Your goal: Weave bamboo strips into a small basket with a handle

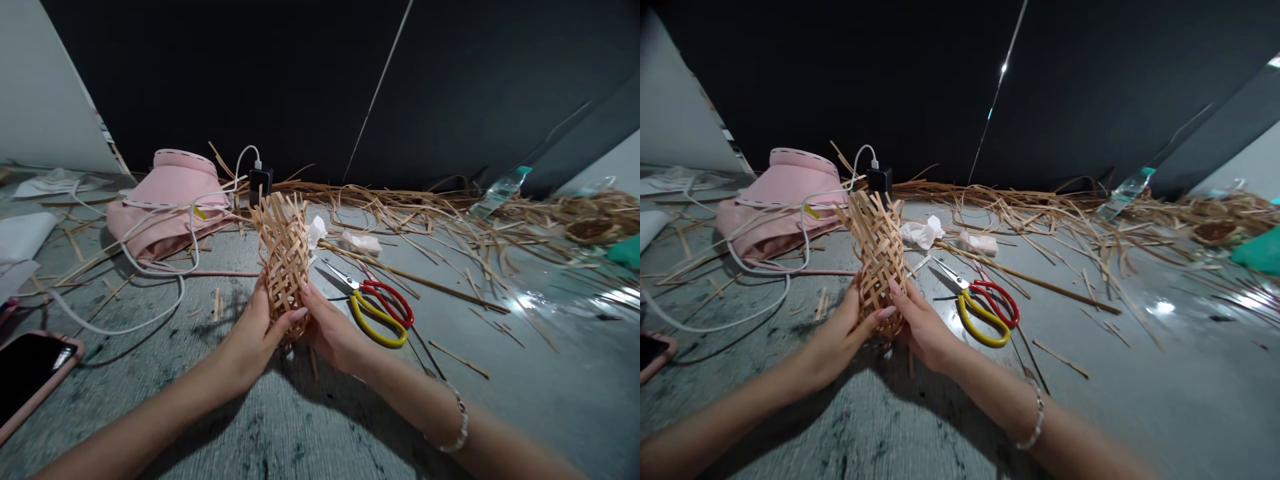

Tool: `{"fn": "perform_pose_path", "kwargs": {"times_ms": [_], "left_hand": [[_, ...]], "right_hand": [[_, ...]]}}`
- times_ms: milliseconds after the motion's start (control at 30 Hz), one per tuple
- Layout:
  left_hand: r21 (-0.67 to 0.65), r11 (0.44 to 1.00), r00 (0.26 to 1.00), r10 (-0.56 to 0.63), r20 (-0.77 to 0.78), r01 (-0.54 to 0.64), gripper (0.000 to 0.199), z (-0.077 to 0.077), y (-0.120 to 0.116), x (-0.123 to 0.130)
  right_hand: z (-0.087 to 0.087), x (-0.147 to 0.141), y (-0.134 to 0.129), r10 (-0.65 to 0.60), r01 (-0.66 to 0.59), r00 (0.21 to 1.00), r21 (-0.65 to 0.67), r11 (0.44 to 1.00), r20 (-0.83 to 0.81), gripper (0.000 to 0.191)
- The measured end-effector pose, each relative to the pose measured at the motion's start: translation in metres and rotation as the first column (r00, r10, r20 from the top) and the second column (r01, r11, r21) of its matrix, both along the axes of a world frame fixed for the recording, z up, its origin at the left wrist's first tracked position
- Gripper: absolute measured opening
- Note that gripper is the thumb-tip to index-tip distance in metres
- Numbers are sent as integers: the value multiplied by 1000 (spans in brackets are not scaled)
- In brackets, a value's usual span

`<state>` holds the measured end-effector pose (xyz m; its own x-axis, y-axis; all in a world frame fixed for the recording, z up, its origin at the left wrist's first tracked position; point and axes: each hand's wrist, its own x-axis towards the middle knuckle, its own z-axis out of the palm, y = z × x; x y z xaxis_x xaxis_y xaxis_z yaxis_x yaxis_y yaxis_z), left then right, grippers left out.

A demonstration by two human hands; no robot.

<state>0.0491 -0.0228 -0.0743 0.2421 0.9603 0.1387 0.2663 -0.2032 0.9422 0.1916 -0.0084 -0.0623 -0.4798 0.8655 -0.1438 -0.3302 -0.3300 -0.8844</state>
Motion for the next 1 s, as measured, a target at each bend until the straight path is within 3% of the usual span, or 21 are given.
{"fn": "perform_pose_path", "kwargs": {"times_ms": [100, 233, 400, 600, 733, 833, 1000], "left_hand": [[-12, 1000, 1000, 7, -2, -7, 73, 2, -2, 1], [-36, 999, 983, -12, 186, 19, 70, 6, -3, 3], [-57, 998, 951, 37, 306, -20, 76, -4, 6, 5], [-167, 979, 923, -45, 383, 117, 63, -9, 18, 6], [-185, 974, 923, -49, 381, 128, 57, -5, 22, 4], [-194, 970, 917, -58, 395, 145, 54, -7, 21, 4], [-184, 971, 919, -68, 389, 150, 55, -11, 20, 7]], "right_hand": [[-1, -1, 1, -7, 7, 1000, -2, 1000, -31, 49], [3, 7, 8, -75, 72, 997, -81, 994, -35, 47], [2, 24, 18, -62, 60, 998, -169, 984, -7, 52], [-10, 16, 17, -17, 19, 1000, -106, 994, 20, 53], [-10, 12, 15, -38, 40, 999, -102, 994, 17, 52], [-10, 12, 13, -15, 15, 1000, -17, 1000, 12, 53], [-13, 11, 13, -82, 73, 991, 90, 993, 104, 52]]}}
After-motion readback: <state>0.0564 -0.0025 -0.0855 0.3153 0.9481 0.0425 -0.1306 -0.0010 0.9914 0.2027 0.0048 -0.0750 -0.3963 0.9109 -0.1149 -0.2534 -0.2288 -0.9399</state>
